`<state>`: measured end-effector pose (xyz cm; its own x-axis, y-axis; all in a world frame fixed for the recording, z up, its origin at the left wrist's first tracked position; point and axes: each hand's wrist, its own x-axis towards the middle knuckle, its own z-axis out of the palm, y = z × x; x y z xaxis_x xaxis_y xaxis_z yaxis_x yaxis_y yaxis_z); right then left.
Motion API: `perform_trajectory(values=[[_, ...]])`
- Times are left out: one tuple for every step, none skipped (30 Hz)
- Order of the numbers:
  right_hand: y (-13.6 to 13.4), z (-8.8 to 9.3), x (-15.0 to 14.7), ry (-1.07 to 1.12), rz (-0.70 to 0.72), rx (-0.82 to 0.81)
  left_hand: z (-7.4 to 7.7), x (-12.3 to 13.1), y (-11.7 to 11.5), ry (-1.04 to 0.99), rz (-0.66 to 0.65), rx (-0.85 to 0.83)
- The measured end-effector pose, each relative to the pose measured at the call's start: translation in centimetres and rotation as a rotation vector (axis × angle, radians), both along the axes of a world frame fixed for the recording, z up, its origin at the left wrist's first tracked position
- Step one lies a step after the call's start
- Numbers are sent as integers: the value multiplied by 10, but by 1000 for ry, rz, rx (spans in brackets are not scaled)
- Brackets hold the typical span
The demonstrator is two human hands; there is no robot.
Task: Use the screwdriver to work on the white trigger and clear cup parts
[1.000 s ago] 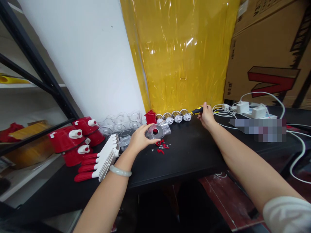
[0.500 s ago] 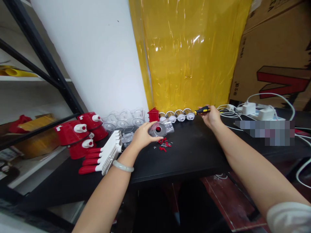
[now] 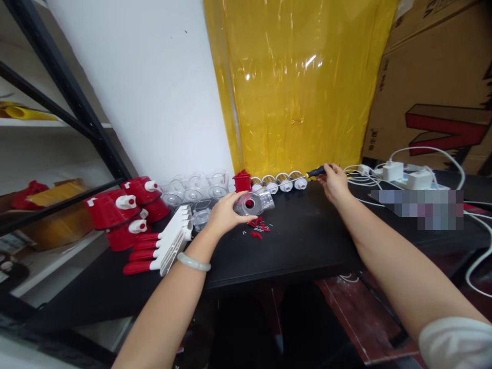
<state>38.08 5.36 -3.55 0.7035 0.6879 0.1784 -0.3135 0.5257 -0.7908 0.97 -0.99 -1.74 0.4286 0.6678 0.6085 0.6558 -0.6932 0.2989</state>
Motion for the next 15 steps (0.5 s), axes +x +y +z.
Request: perform_trajectory(values=[[0, 0, 0, 29, -2, 3, 0, 0, 0, 4, 0, 2], [0, 0, -1, 54, 0, 8, 0, 0, 0, 6, -1, 6], [0, 1, -1, 70, 8, 11, 0, 0, 0, 7, -2, 9], [-1, 1, -2, 77, 21, 13, 0, 0, 0, 7, -3, 11], [-2, 1, -4, 76, 41, 13, 0, 0, 0, 6, -4, 10], [-3, 1, -5, 71, 64, 10, 0, 0, 0, 6, -4, 9], [-4, 1, -7, 67, 82, 7, 0, 0, 0, 8, -1, 8], [-5, 0, -8, 63, 93, 6, 0, 0, 0, 9, 1, 8], [-6, 0, -10, 55, 97, 10, 0, 0, 0, 11, 3, 9], [-6, 0, -11, 43, 96, 17, 0, 0, -1, 14, 5, 8], [-7, -1, -11, 29, 90, 25, 0, 0, 0, 15, 6, 7], [-7, -1, -12, 11, 81, 31, 0, 0, 0, 15, 8, 3], [-7, -2, -11, -7, 72, 33, 0, 1, 0, 15, 10, -1], [-7, -2, -11, -21, 65, 28, 0, 1, 0, 14, 13, -5], [-8, -3, -10, -30, 58, 20, -1, 1, 0, 13, 15, -7]])
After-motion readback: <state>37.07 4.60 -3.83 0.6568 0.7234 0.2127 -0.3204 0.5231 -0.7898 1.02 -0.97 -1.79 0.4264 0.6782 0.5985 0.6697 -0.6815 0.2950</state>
